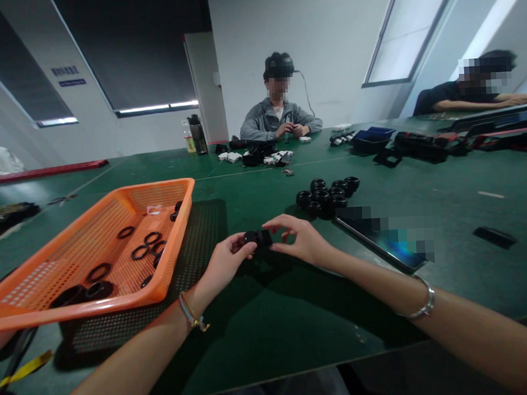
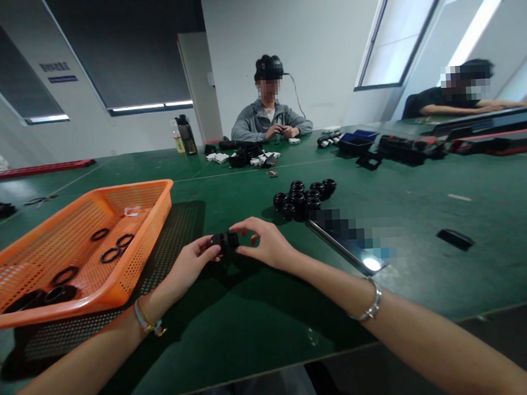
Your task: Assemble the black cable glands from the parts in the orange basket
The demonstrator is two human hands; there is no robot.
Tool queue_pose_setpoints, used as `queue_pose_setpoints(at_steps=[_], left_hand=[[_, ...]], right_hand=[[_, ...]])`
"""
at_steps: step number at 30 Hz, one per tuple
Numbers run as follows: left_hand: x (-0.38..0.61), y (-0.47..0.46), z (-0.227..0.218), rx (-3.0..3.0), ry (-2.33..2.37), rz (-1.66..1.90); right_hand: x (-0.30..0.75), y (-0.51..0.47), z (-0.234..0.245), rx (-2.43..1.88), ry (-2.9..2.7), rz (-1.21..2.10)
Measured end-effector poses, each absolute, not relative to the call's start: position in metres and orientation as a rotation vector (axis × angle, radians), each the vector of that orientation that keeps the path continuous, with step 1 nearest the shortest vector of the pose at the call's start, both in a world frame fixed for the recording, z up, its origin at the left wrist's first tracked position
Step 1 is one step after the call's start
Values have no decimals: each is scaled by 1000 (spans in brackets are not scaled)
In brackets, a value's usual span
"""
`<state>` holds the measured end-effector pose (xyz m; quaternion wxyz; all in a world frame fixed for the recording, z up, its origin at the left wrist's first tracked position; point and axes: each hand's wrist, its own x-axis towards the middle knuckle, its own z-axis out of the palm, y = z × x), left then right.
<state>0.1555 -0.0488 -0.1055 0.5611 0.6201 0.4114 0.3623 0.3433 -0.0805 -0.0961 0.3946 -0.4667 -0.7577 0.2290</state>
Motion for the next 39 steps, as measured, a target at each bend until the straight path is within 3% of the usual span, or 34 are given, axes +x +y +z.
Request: queue_pose_setpoints(at_steps=[39], left_hand=[[152,-45,-115,1555,920,864]], right_hand=[[342,-82,-94,-1241,-1917,583]])
